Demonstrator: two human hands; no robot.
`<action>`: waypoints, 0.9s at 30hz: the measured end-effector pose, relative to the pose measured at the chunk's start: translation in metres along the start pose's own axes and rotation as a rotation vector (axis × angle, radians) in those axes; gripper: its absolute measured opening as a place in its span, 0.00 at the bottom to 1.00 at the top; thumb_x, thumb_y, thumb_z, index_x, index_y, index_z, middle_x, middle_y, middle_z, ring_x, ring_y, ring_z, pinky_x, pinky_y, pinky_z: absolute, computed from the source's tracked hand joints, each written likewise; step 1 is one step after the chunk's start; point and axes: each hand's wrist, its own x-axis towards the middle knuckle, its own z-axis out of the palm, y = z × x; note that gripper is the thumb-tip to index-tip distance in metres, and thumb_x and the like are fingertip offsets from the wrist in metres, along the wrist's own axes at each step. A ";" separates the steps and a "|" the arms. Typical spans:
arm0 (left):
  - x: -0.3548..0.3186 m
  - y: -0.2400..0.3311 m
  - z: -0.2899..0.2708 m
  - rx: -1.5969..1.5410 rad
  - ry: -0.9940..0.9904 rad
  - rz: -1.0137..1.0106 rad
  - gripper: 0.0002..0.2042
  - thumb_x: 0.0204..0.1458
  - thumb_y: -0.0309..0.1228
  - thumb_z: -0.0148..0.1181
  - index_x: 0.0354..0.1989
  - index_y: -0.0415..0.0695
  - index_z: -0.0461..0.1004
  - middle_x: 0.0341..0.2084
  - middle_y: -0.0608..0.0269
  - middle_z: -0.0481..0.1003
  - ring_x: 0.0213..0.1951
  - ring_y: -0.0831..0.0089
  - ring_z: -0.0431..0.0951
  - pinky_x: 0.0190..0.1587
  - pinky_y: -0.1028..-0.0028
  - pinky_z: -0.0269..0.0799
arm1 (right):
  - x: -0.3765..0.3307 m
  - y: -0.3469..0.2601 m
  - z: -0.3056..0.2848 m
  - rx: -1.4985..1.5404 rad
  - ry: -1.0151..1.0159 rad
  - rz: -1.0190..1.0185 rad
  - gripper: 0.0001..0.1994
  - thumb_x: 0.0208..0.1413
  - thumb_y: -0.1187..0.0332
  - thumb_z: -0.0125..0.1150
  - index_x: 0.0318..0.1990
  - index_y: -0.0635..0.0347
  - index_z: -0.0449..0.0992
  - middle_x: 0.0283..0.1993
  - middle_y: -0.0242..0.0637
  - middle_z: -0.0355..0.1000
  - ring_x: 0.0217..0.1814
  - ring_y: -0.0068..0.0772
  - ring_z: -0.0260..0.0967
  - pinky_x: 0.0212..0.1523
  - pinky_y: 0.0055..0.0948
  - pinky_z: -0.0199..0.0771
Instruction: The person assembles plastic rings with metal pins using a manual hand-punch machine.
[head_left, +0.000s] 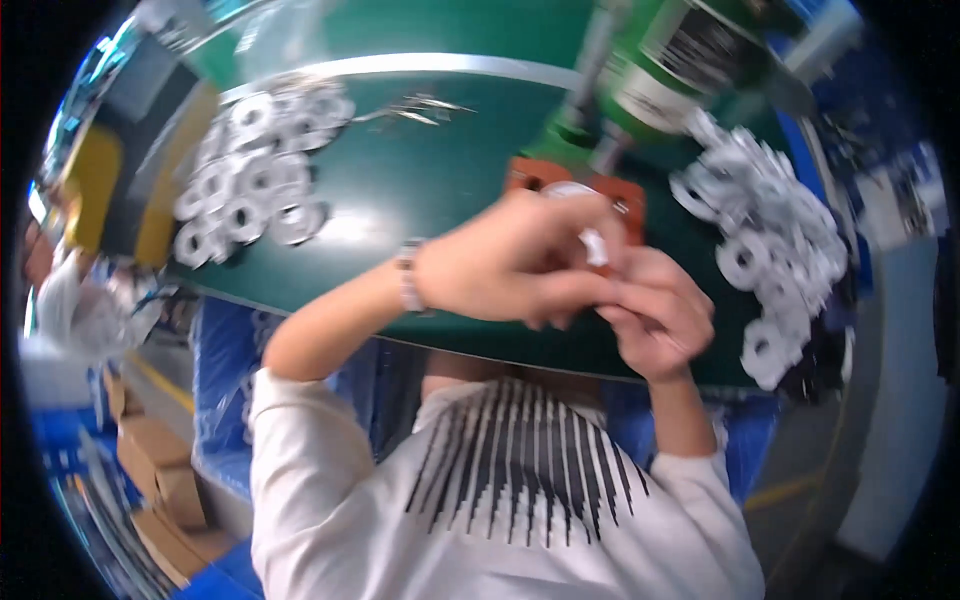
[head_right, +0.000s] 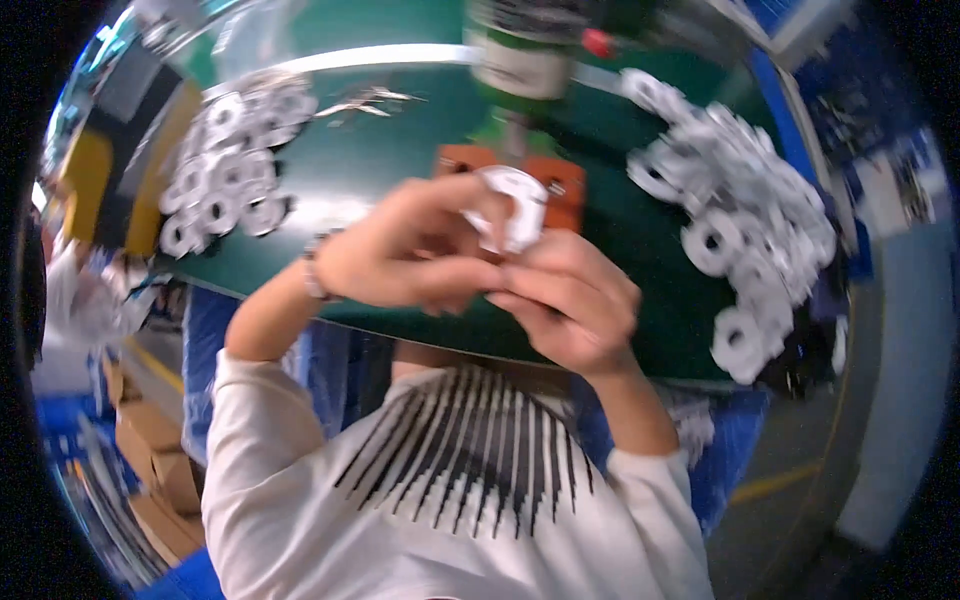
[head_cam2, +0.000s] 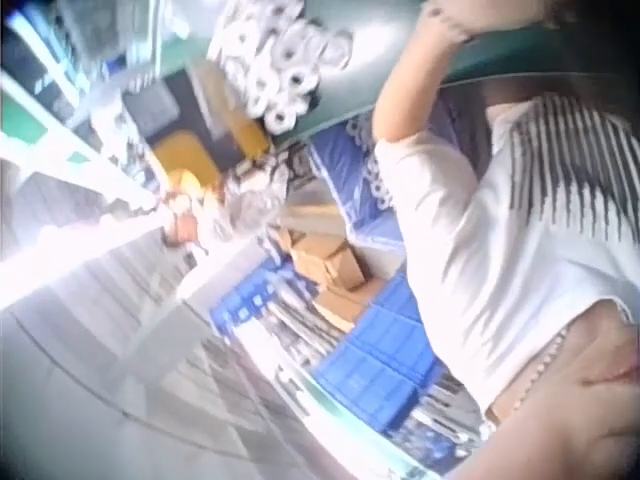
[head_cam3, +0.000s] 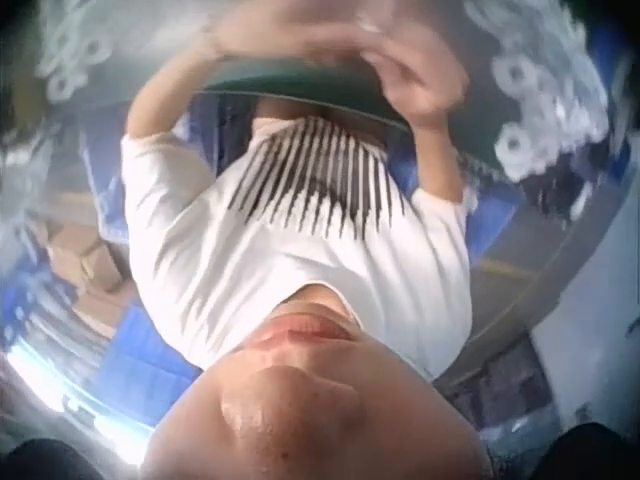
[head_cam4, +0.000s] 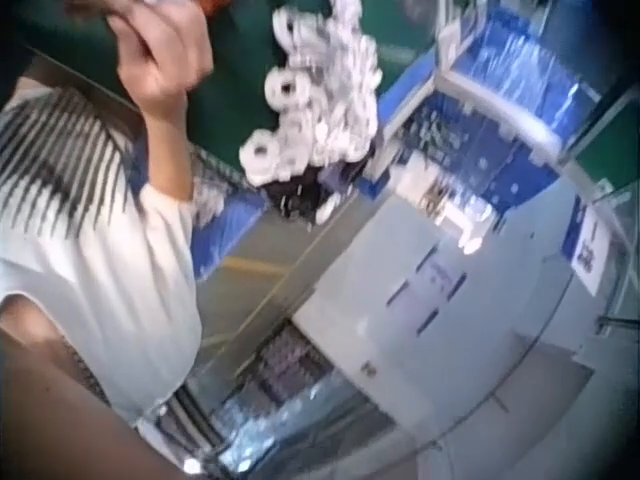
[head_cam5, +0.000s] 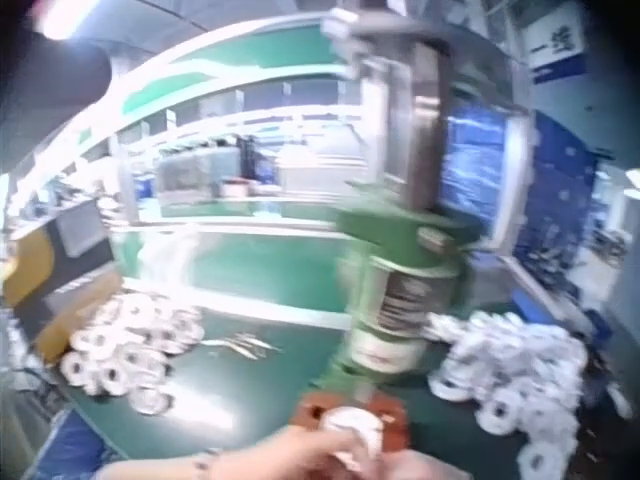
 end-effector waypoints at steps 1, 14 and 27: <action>0.000 -0.004 0.000 -0.017 0.024 -0.027 0.09 0.51 0.25 0.57 0.37 0.43 0.63 0.20 0.66 0.72 0.19 0.83 0.72 0.17 0.85 0.64 | -0.002 0.005 0.003 0.055 0.040 0.009 0.07 0.42 0.75 0.66 0.29 0.64 0.74 0.27 0.39 0.71 0.27 0.36 0.70 0.28 0.27 0.71; 0.001 -0.049 0.005 -0.328 0.168 0.419 0.09 0.48 0.19 0.58 0.38 0.35 0.71 0.35 0.58 0.74 0.38 0.74 0.75 0.43 0.76 0.72 | -0.009 -0.005 0.010 0.244 0.214 0.211 0.04 0.47 0.80 0.60 0.31 0.66 0.74 0.31 0.39 0.71 0.29 0.22 0.69 0.26 0.14 0.67; 0.035 -0.066 -0.032 0.430 0.584 0.444 0.08 0.49 0.20 0.56 0.39 0.36 0.74 0.26 0.59 0.78 0.30 0.78 0.78 0.33 0.80 0.72 | -0.033 0.015 0.009 -0.357 -0.175 0.131 0.14 0.40 0.72 0.64 0.39 0.61 0.74 0.47 0.39 0.71 0.55 0.43 0.65 0.60 0.48 0.54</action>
